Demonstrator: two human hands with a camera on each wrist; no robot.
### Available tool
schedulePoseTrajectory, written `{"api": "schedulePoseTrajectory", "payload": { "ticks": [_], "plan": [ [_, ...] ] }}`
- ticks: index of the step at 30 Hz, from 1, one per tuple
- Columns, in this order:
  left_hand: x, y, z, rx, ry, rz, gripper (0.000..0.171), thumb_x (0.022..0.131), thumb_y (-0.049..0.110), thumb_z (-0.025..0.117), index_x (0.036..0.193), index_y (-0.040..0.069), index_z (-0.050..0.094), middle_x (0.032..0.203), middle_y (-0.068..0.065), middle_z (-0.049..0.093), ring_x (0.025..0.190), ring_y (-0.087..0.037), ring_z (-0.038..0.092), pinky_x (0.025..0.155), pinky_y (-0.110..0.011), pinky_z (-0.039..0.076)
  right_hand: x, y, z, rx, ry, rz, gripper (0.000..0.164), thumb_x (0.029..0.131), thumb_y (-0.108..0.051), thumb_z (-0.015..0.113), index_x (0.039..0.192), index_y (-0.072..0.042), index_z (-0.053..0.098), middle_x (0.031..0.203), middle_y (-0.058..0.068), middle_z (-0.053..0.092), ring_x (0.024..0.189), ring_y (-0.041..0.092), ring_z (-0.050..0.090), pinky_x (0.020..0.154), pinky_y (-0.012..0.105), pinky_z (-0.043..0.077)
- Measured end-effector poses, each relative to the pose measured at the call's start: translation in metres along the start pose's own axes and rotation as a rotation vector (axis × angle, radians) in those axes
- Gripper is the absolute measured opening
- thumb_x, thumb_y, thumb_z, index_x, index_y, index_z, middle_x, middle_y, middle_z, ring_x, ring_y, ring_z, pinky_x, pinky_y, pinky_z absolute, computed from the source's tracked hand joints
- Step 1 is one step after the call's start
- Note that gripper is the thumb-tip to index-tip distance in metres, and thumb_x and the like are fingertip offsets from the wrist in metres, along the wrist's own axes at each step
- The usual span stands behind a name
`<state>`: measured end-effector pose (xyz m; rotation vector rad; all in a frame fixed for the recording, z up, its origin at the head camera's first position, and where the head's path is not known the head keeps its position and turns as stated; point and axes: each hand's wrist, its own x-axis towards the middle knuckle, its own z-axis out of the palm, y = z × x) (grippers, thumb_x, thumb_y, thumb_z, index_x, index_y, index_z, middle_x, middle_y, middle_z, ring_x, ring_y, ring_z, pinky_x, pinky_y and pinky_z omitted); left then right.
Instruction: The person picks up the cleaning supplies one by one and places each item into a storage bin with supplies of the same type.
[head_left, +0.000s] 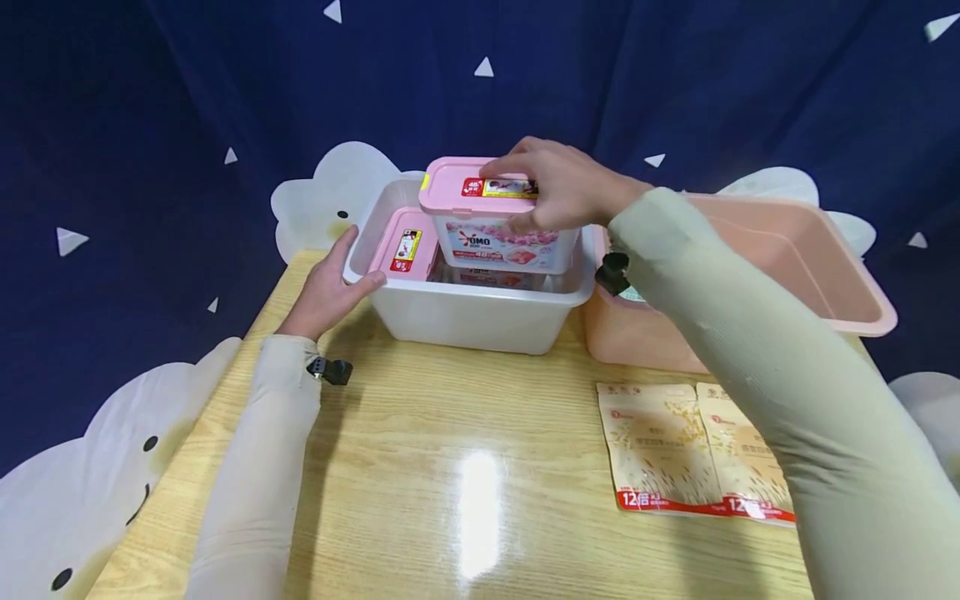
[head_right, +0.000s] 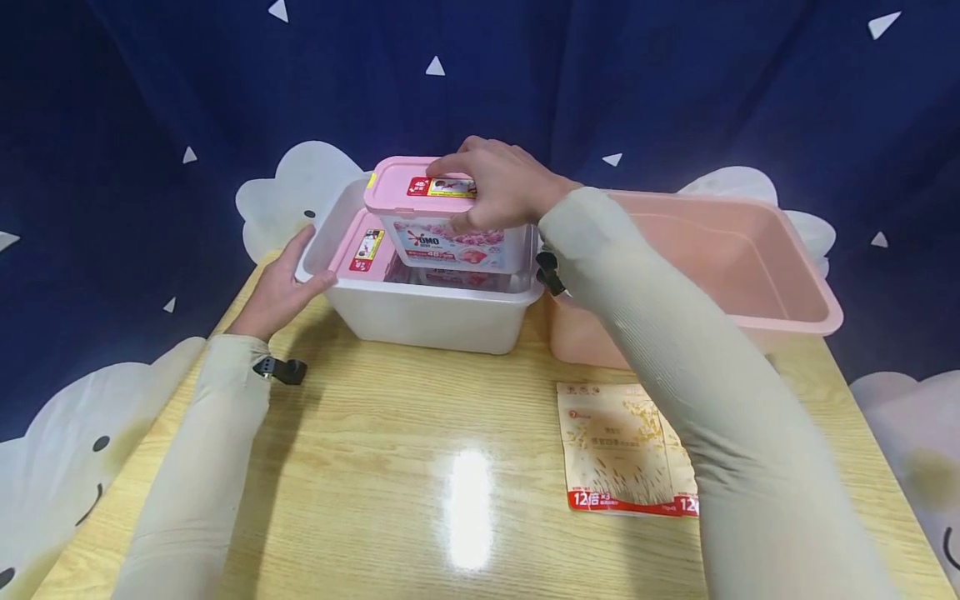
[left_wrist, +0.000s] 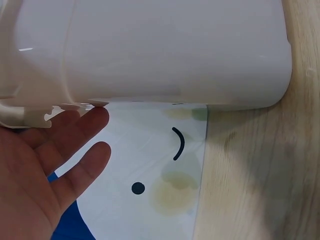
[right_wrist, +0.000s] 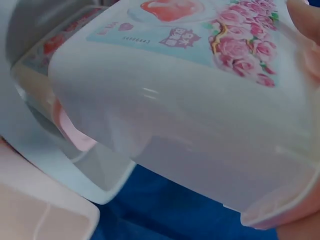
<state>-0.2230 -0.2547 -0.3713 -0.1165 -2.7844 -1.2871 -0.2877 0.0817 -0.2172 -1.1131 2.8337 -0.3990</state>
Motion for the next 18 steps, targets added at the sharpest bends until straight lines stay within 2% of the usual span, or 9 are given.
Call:
{"api": "schedulePoseTrajectory", "payload": {
  "ticks": [4,11,18],
  "plan": [
    [0.001,0.001,0.001,-0.006,0.010,0.009,0.089,0.090,0.048,0.065,0.160,0.030,0.014,0.161,-0.011,0.033,0.145,-0.037,0.037,0.117,-0.063,0.032,0.003,0.004,0.014,0.010,-0.024,0.009,0.074,0.077,-0.035,0.073,0.147,-0.030,0.048,0.138,0.009,0.051,0.120,0.027,0.048,0.103,0.049,0.043],
    [-0.002,-0.001,0.004,-0.036,0.000,-0.018,0.089,0.091,0.042,0.067,0.160,0.030,0.013,0.162,-0.010,0.032,0.146,-0.037,0.035,0.118,-0.063,0.030,0.002,0.014,0.041,0.013,-0.063,-0.005,0.075,0.076,-0.034,0.074,0.147,-0.027,0.049,0.138,0.010,0.051,0.122,0.027,0.047,0.103,0.048,0.041],
    [-0.002,-0.001,0.005,-0.036,0.009,-0.008,0.089,0.091,0.044,0.067,0.160,0.027,0.014,0.163,-0.010,0.030,0.147,-0.037,0.033,0.118,-0.064,0.029,0.002,0.020,0.061,0.012,-0.079,-0.039,0.078,0.074,-0.033,0.078,0.146,-0.025,0.050,0.137,0.011,0.050,0.119,0.028,0.049,0.104,0.045,0.041]
  ]
}}
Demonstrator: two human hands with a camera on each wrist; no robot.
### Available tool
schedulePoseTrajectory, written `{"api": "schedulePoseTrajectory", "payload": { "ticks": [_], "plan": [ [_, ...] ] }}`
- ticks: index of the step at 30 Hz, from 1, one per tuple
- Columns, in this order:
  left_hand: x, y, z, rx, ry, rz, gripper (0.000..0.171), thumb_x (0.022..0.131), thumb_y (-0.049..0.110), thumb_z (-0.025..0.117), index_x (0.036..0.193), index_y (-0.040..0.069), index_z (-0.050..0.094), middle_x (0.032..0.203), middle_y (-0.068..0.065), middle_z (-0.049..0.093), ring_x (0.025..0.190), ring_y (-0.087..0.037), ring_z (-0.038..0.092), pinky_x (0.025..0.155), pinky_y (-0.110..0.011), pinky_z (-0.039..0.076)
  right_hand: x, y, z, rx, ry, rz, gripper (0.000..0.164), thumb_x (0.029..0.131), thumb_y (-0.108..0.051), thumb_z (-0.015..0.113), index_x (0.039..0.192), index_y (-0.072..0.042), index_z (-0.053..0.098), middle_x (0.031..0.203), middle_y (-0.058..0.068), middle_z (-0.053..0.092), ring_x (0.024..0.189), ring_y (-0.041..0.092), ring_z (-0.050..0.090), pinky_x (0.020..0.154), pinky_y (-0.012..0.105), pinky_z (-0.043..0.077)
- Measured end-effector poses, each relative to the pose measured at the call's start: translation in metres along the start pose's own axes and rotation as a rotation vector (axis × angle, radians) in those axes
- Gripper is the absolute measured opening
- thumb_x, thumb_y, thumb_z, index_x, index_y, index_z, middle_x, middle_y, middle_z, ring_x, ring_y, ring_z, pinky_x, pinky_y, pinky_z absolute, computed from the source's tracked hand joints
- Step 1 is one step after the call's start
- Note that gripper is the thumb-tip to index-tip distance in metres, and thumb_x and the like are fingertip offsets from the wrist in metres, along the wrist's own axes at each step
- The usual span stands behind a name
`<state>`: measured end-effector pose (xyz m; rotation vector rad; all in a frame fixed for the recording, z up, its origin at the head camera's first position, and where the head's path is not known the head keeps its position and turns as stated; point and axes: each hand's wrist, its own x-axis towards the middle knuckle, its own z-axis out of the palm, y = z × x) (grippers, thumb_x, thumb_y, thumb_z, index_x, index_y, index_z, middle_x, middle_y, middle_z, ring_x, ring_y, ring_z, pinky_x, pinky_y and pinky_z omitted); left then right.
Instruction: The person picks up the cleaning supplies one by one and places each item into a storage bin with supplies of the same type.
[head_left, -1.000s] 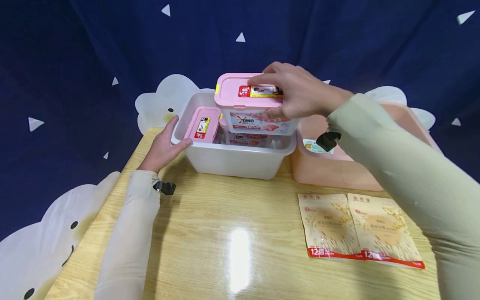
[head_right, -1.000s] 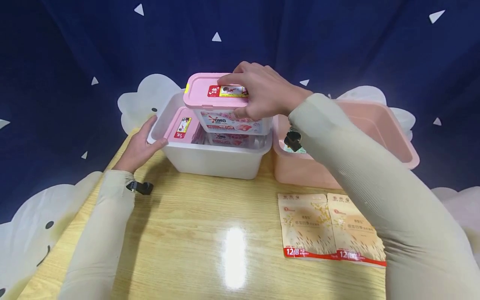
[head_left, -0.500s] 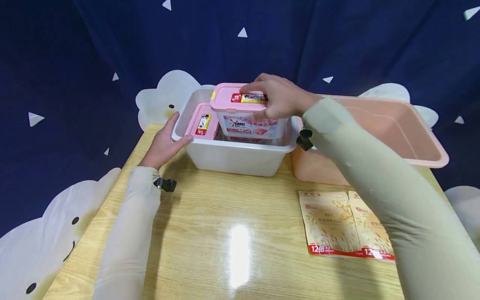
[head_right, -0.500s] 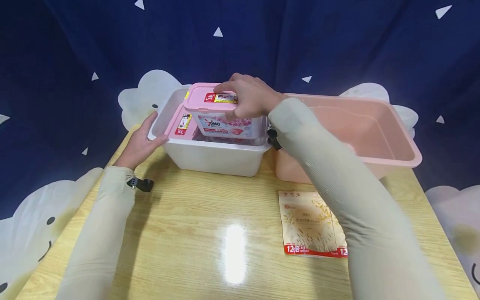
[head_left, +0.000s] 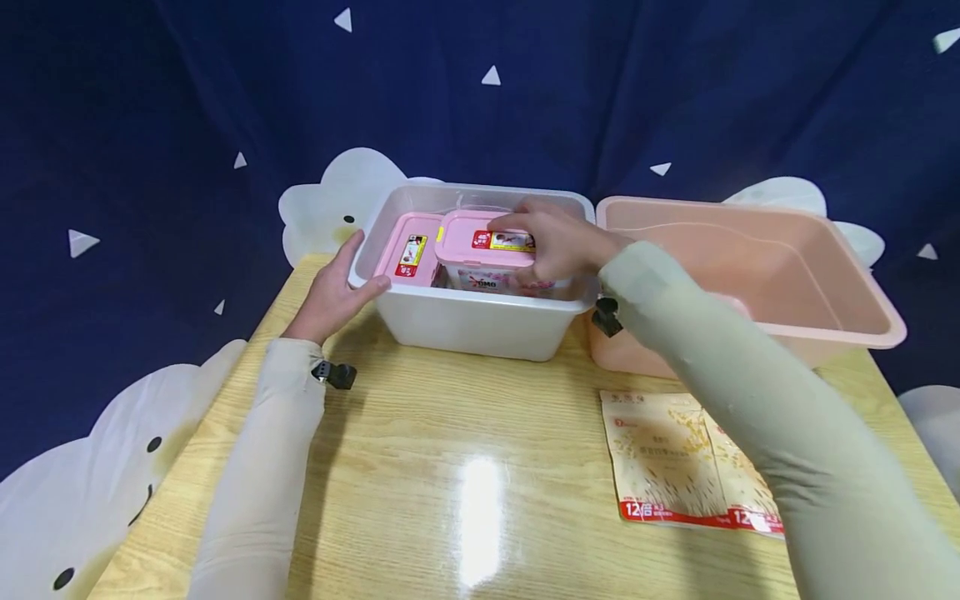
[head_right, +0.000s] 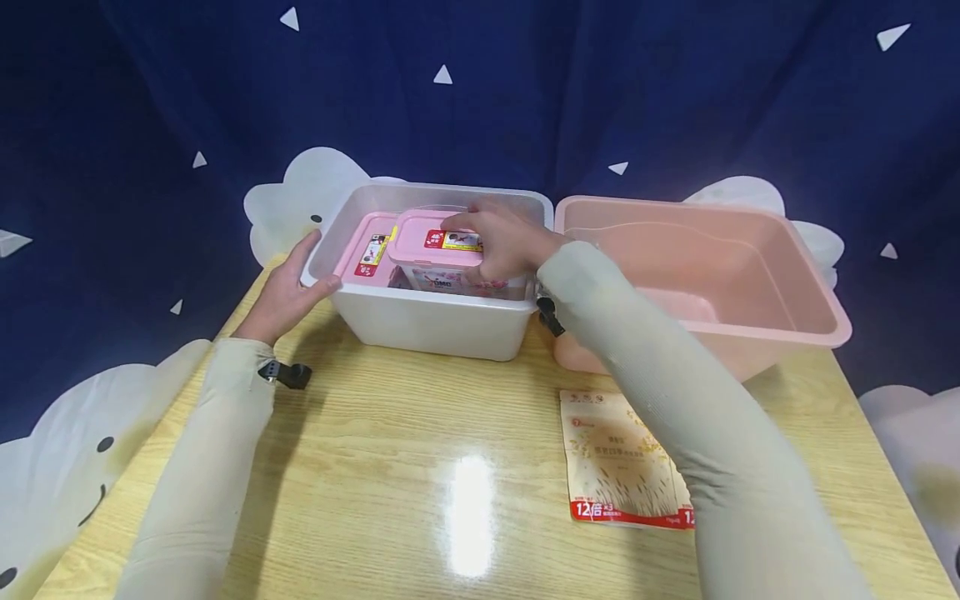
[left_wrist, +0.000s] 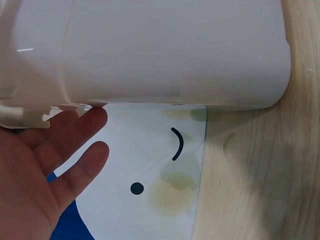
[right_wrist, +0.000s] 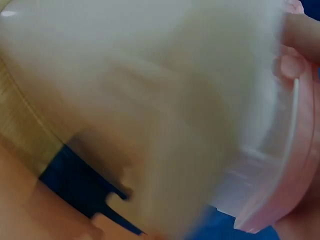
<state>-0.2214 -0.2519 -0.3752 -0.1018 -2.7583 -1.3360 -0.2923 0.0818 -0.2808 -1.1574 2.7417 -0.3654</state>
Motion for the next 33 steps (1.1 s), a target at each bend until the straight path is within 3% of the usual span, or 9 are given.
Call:
{"api": "schedulePoseTrajectory", "payload": {
  "ticks": [8,13,19,27,33],
  "plan": [
    [-0.004,-0.002,0.003,0.005,-0.003,-0.022,0.090,0.090,0.047,0.065,0.160,0.029,0.012,0.164,-0.009,0.028,0.148,-0.037,0.032,0.118,-0.063,0.028,-0.001,0.003,0.022,-0.016,-0.045,0.006,0.074,0.079,-0.037,0.076,0.146,-0.030,0.048,0.146,0.012,0.045,0.130,0.031,0.045,0.113,0.051,0.035],
    [-0.005,-0.001,0.005,-0.005,-0.005,-0.016,0.089,0.090,0.045,0.066,0.160,0.030,0.013,0.164,-0.009,0.028,0.148,-0.037,0.032,0.119,-0.063,0.028,-0.006,0.004,0.030,0.005,-0.037,-0.001,0.068,0.081,-0.032,0.073,0.145,-0.027,0.052,0.144,0.012,0.049,0.131,0.030,0.046,0.114,0.051,0.035],
    [-0.006,0.002,0.001,0.010,0.008,-0.010,0.090,0.090,0.043,0.066,0.160,0.026,0.013,0.164,-0.011,0.029,0.147,-0.038,0.033,0.118,-0.064,0.028,-0.004,0.003,0.032,0.037,-0.016,-0.035,0.065,0.081,-0.030,0.075,0.143,-0.024,0.055,0.141,0.011,0.052,0.129,0.028,0.047,0.115,0.049,0.035],
    [-0.009,0.005,-0.001,0.006,-0.001,-0.026,0.090,0.090,0.043,0.068,0.160,0.029,0.014,0.164,-0.010,0.029,0.148,-0.037,0.032,0.119,-0.064,0.027,0.000,0.000,0.026,0.032,-0.126,-0.028,0.069,0.078,-0.031,0.077,0.143,-0.026,0.054,0.135,0.007,0.059,0.123,0.024,0.052,0.112,0.044,0.041],
    [-0.011,0.005,-0.001,-0.017,-0.006,-0.026,0.089,0.091,0.042,0.067,0.160,0.031,0.013,0.165,-0.007,0.027,0.149,-0.037,0.030,0.118,-0.064,0.027,0.002,0.002,0.029,0.034,-0.124,-0.078,0.067,0.079,-0.030,0.078,0.141,-0.019,0.056,0.135,0.010,0.063,0.124,0.025,0.057,0.113,0.044,0.042]
  ]
}}
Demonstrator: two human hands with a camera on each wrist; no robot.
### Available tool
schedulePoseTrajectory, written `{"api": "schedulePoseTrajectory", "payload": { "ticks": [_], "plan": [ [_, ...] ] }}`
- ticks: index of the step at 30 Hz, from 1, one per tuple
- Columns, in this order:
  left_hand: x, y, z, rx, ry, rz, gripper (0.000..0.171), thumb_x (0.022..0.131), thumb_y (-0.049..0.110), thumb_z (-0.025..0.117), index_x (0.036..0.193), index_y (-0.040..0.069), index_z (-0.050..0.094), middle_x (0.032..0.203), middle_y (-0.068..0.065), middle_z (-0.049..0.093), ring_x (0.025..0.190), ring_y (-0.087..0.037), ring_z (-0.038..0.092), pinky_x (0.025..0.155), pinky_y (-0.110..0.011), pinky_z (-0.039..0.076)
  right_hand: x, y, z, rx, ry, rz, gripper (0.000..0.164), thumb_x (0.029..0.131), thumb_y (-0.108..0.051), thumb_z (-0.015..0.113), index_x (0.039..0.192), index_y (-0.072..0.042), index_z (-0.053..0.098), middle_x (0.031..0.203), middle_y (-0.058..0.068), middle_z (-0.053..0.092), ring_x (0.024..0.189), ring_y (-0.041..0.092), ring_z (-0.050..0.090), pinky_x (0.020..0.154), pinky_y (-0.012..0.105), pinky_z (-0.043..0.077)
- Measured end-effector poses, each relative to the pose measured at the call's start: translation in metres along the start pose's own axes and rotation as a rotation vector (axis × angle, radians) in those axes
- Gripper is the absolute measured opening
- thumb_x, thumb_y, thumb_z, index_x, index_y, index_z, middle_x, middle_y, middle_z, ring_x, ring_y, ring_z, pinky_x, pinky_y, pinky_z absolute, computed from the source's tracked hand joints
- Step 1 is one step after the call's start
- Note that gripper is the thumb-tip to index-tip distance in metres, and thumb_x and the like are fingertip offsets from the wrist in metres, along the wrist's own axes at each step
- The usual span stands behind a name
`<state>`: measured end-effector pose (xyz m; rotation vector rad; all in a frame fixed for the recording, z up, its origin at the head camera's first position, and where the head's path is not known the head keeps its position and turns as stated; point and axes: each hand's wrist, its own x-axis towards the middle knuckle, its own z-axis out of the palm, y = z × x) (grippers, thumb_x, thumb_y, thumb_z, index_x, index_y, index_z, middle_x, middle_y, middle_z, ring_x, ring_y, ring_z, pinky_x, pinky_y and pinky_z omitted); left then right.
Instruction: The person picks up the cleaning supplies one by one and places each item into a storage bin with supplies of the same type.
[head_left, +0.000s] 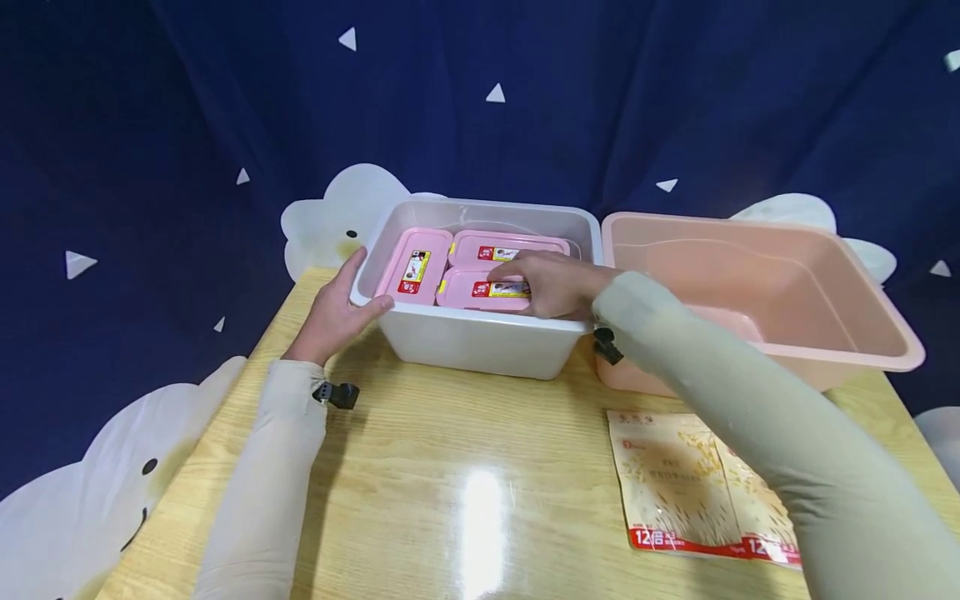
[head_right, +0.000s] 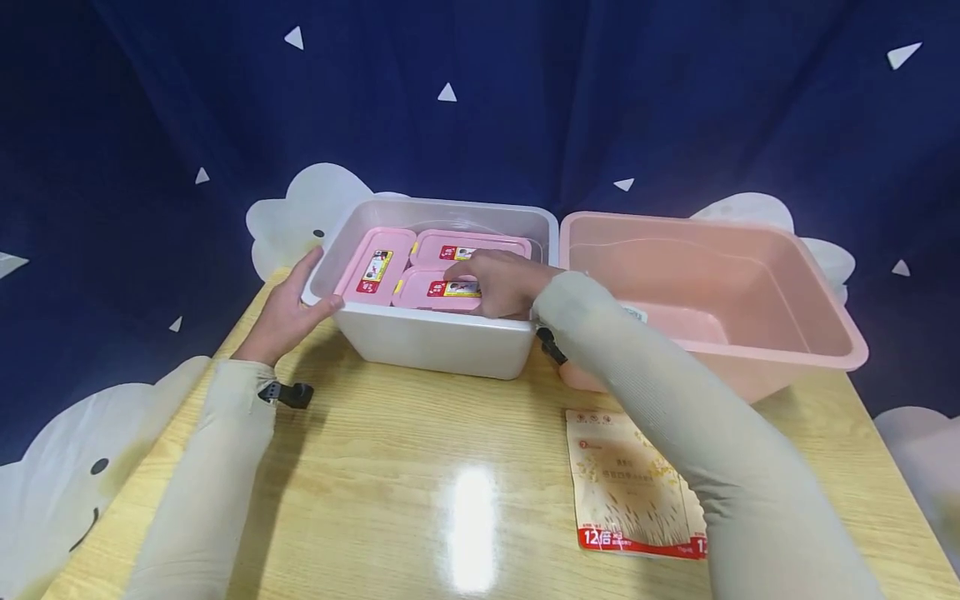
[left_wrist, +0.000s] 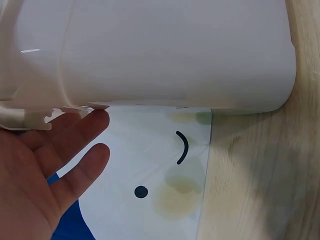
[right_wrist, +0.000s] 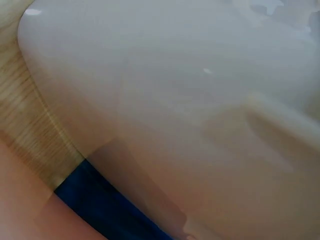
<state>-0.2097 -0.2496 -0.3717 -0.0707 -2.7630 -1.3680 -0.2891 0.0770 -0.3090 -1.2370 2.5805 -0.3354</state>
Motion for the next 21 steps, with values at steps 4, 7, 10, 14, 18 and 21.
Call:
{"api": "schedulePoseTrajectory", "payload": {
  "ticks": [4,7,10,14,18,21],
  "plan": [
    [-0.001,0.000,0.001,0.006,0.002,-0.007,0.088,0.092,0.041,0.067,0.160,0.032,0.013,0.165,-0.007,0.027,0.149,-0.037,0.030,0.118,-0.065,0.027,-0.002,0.000,0.002,0.006,0.018,0.006,0.067,0.079,-0.031,0.078,0.141,-0.018,0.056,0.136,0.011,0.061,0.125,0.026,0.055,0.114,0.045,0.040],
    [-0.001,0.000,0.001,0.012,0.007,-0.011,0.088,0.091,0.041,0.067,0.160,0.033,0.012,0.165,-0.007,0.027,0.149,-0.037,0.030,0.118,-0.065,0.027,-0.003,0.001,0.003,0.018,0.032,0.021,0.067,0.080,-0.031,0.078,0.142,-0.020,0.055,0.137,0.012,0.058,0.126,0.026,0.053,0.115,0.046,0.039],
    [-0.001,0.000,0.001,0.019,0.010,-0.014,0.087,0.091,0.042,0.066,0.159,0.035,0.012,0.165,-0.007,0.027,0.149,-0.036,0.030,0.118,-0.065,0.027,-0.003,0.002,0.005,0.023,0.050,0.021,0.066,0.081,-0.031,0.077,0.142,-0.020,0.055,0.136,0.013,0.057,0.124,0.027,0.052,0.114,0.045,0.040],
    [-0.001,0.001,0.001,0.023,0.013,-0.011,0.087,0.091,0.043,0.066,0.159,0.034,0.013,0.165,-0.006,0.028,0.149,-0.036,0.031,0.118,-0.064,0.028,-0.004,0.004,0.008,0.046,0.074,0.004,0.070,0.078,-0.034,0.081,0.142,-0.019,0.055,0.135,0.013,0.056,0.124,0.027,0.051,0.113,0.045,0.040],
    [0.000,0.000,0.001,0.020,0.018,-0.002,0.087,0.091,0.042,0.066,0.159,0.033,0.014,0.164,-0.007,0.029,0.148,-0.036,0.032,0.118,-0.064,0.029,-0.004,0.006,0.012,0.065,0.085,-0.014,0.074,0.074,-0.037,0.085,0.140,-0.018,0.057,0.134,0.013,0.057,0.125,0.027,0.051,0.113,0.046,0.040],
    [-0.001,0.000,0.001,0.020,0.019,0.003,0.087,0.092,0.041,0.066,0.160,0.031,0.014,0.164,-0.008,0.029,0.148,-0.037,0.032,0.118,-0.064,0.029,-0.002,0.007,0.014,0.052,0.084,-0.021,0.071,0.075,-0.036,0.084,0.139,-0.018,0.058,0.133,0.013,0.058,0.124,0.027,0.052,0.113,0.046,0.041]
  ]
}}
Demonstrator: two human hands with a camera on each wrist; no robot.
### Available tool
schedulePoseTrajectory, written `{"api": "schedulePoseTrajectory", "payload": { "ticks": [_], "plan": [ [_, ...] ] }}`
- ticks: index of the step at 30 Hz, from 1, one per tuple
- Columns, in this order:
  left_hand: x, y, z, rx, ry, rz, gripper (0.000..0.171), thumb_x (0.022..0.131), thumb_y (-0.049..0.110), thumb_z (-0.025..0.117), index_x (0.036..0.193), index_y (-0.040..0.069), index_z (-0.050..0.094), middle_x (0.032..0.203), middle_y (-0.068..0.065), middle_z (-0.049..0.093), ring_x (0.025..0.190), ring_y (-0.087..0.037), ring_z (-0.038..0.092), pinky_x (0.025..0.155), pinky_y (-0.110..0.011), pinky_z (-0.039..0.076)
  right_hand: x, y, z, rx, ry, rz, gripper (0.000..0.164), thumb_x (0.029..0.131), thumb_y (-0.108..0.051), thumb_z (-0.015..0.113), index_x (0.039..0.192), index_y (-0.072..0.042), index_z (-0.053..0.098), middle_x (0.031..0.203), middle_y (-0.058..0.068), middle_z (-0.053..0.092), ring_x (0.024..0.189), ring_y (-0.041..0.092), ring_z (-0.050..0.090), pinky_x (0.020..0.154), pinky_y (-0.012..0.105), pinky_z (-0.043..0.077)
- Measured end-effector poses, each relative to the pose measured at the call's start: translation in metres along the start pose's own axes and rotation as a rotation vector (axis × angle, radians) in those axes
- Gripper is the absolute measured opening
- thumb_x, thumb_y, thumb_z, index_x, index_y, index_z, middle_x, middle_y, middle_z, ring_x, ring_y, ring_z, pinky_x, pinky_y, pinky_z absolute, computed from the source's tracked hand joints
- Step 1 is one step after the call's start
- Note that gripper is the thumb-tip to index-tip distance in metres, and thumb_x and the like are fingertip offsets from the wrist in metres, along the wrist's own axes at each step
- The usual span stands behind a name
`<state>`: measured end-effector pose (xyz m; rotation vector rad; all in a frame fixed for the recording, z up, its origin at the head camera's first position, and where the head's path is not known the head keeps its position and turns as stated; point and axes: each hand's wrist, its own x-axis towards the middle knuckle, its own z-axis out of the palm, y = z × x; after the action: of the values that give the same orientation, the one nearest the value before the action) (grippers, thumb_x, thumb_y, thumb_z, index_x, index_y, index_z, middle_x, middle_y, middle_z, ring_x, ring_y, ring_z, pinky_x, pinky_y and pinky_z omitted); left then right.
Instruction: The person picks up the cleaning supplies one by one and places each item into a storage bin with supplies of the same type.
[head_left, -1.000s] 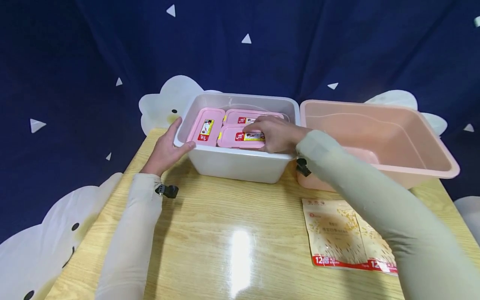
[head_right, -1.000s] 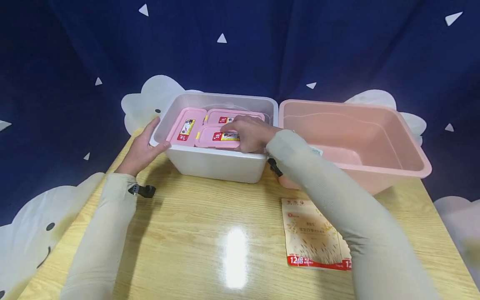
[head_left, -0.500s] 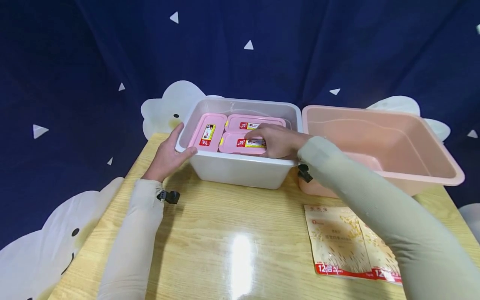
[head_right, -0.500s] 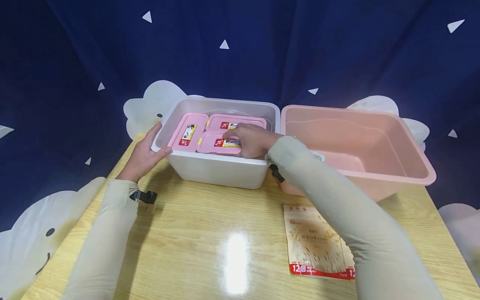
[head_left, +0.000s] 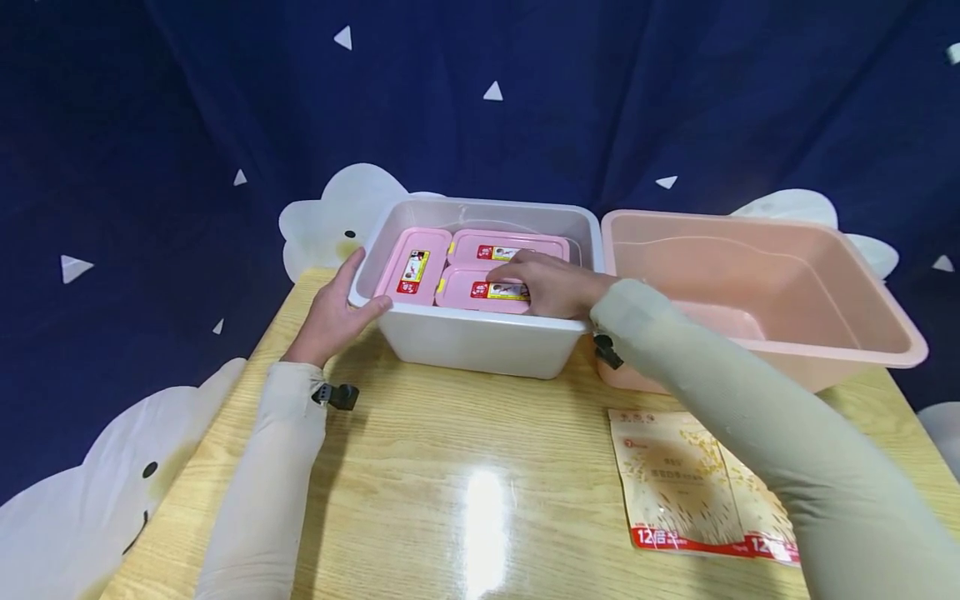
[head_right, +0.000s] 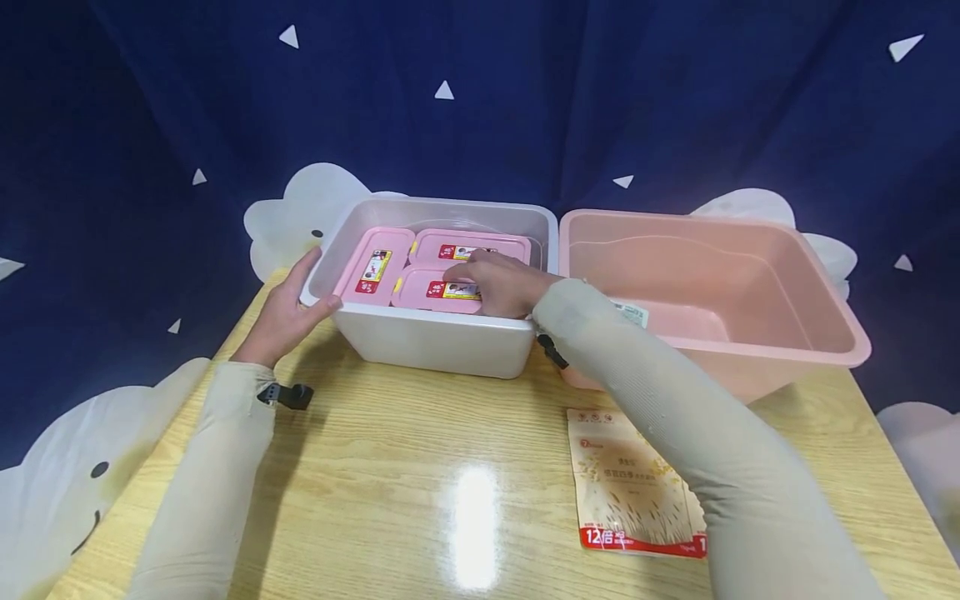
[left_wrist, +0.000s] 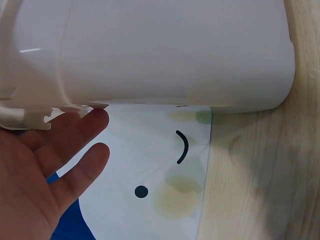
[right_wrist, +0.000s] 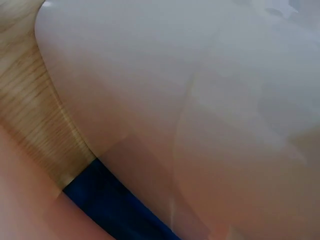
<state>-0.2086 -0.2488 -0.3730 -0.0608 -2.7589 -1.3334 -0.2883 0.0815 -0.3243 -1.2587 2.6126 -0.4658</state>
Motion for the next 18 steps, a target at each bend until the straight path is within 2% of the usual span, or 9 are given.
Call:
{"api": "schedulePoseTrajectory", "payload": {
  "ticks": [9,18],
  "plan": [
    [-0.0033,-0.0007,-0.0026,0.008,0.003,0.001,0.087,0.091,0.042,0.066,0.160,0.031,0.013,0.163,-0.011,0.029,0.147,-0.038,0.034,0.117,-0.065,0.029,0.0016,-0.0030,0.0046,-0.112,-0.019,-0.004,0.060,0.084,-0.034,0.075,0.139,-0.022,0.058,0.130,0.014,0.059,0.117,0.029,0.055,0.105,0.044,0.045],
    [-0.0030,-0.0033,-0.0045,0.021,0.016,0.011,0.087,0.091,0.041,0.065,0.160,0.027,0.014,0.161,-0.014,0.032,0.144,-0.039,0.036,0.117,-0.064,0.030,0.0014,-0.0064,0.0061,-0.172,-0.030,-0.021,0.053,0.090,-0.026,0.068,0.141,-0.025,0.055,0.134,0.015,0.059,0.120,0.032,0.055,0.105,0.048,0.045]
  ]
}}
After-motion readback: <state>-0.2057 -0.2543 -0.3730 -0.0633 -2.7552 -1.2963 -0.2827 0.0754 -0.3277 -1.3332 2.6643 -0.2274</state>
